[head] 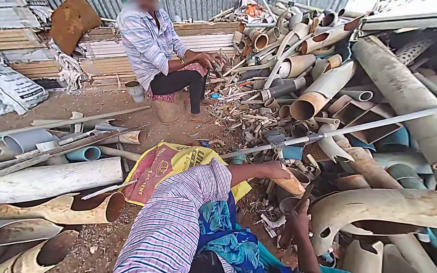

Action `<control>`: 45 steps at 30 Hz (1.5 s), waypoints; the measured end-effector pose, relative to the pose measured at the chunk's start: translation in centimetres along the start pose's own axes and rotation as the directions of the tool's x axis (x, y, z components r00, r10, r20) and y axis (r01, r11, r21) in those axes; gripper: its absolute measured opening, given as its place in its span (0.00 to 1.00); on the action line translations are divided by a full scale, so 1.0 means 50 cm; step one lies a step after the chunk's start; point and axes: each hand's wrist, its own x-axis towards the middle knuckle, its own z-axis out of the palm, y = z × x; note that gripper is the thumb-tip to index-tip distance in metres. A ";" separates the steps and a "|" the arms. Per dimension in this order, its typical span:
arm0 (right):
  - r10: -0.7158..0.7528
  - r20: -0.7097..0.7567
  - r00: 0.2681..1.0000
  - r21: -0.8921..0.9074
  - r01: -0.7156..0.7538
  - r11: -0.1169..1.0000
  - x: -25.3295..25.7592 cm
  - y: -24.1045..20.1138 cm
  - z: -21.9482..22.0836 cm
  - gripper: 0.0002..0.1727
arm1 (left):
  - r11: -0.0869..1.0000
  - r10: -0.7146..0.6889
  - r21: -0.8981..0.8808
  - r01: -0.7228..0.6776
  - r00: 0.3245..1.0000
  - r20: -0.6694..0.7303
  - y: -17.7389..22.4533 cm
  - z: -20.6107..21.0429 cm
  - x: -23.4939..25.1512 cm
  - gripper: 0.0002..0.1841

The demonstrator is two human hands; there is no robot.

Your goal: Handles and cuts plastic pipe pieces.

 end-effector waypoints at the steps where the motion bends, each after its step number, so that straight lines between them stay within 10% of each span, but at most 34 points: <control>1: 0.023 -0.003 1.000 0.029 -0.023 0.999 0.005 0.010 -0.001 0.51 | 1.000 -0.003 0.029 0.003 1.000 0.008 0.004 0.000 -0.005 0.30; 6: -0.340 -0.077 0.937 -0.126 0.329 0.936 -0.075 -0.097 0.008 0.41 | 0.997 0.019 0.077 -0.019 1.000 -0.003 0.014 0.005 -0.013 0.32; 12: -0.040 -0.010 0.999 0.074 0.041 0.996 -0.008 0.000 0.005 0.46 | 0.999 0.001 0.035 -0.001 1.000 -0.003 0.008 0.003 -0.005 0.29; 18: -0.408 -0.183 0.895 -0.058 0.404 0.913 -0.065 -0.097 -0.021 0.43 | 0.996 0.065 -0.065 -0.065 0.998 -0.010 0.034 -0.005 -0.027 0.27; 24: -0.095 -0.088 0.992 0.102 0.104 0.989 -0.006 -0.018 -0.029 0.47 | 0.997 0.042 -0.065 -0.043 0.999 -0.011 0.022 0.012 -0.003 0.29; 30: -0.359 -0.078 0.930 -0.088 0.353 0.932 -0.068 -0.093 -0.014 0.42 | 0.993 0.013 -0.114 -0.015 1.000 -0.018 0.020 0.009 0.006 0.29; 35: -0.022 -0.052 0.998 0.094 0.027 0.995 0.009 -0.007 -0.013 0.48 | 0.982 0.002 -0.188 -0.009 0.999 -0.036 -0.003 0.014 0.018 0.27; 42: -0.243 0.032 0.969 -0.095 0.245 0.965 -0.061 -0.097 -0.013 0.40 | 0.989 0.027 -0.142 -0.030 0.999 -0.025 -0.027 0.029 0.051 0.26; 45: -0.002 0.048 0.999 -0.090 0.006 0.996 -0.002 -0.032 -0.015 0.45 | 0.989 0.007 -0.145 -0.011 1.000 -0.030 -0.028 0.025 0.051 0.25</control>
